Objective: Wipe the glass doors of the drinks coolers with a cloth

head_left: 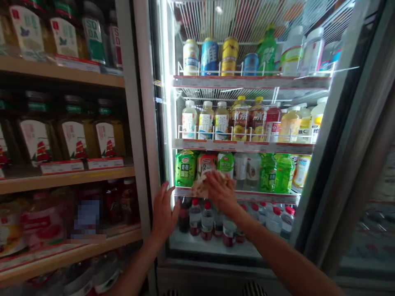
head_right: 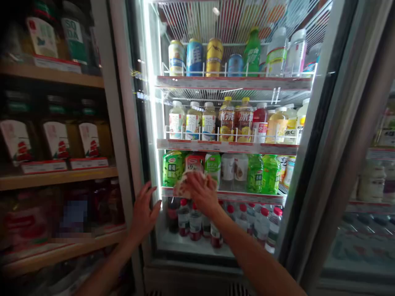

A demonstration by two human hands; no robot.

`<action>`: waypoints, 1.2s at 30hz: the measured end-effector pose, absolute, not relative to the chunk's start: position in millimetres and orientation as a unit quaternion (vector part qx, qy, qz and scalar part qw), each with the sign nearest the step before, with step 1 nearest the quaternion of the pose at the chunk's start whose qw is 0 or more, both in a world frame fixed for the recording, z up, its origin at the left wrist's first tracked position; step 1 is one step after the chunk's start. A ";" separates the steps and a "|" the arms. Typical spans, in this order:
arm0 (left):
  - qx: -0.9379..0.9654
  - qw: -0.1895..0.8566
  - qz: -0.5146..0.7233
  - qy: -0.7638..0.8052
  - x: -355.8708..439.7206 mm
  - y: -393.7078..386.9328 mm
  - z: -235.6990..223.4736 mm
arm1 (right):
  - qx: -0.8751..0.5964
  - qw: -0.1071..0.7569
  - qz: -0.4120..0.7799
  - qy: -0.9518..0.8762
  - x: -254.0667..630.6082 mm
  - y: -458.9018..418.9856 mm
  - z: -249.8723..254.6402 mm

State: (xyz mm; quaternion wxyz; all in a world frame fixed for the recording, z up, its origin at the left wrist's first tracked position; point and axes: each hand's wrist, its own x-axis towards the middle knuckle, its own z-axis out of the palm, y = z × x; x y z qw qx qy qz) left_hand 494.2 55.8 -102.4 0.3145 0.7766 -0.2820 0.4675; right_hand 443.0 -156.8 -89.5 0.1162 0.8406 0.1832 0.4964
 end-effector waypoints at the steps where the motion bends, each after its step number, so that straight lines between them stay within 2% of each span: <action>1: 0.775 0.310 0.472 -0.285 492.2 49.0 -103.7 | 0.835 0.102 0.521 0.143 438.3 -164.9 -93.0; 6: 0.786 0.250 0.468 -0.318 477.9 12.5 -114.8 | 0.809 0.157 0.517 0.231 418.6 -204.1 -105.2; 11: 0.759 0.225 0.496 -0.358 469.8 -19.4 -110.6 | 0.766 0.064 0.640 0.024 409.6 -231.1 -82.6; 15: 0.742 0.207 0.507 -0.385 469.8 -42.6 -100.7 | 0.800 0.105 0.576 0.134 399.0 -243.5 -108.2; 17: 0.734 0.196 0.518 -0.392 471.1 -50.7 -98.5 | 0.794 0.113 0.581 0.137 391.4 -264.8 -118.6; 22: 0.721 0.187 0.536 -0.397 478.7 -57.8 -100.7 | 0.670 0.001 0.734 -0.110 385.5 -296.1 -101.7; 28: 0.690 0.206 0.562 -0.407 492.4 -59.1 -105.8 | 0.766 0.027 0.640 0.047 396.8 -259.3 -111.6; 33: 0.679 0.242 0.554 -0.417 496.8 -60.4 -108.3 | 0.633 -0.040 0.766 -0.105 381.2 -319.7 -95.2; 36: 0.671 0.249 0.555 -0.423 497.7 -60.7 -108.9 | 0.600 -0.085 0.784 -0.133 379.0 -327.1 -81.6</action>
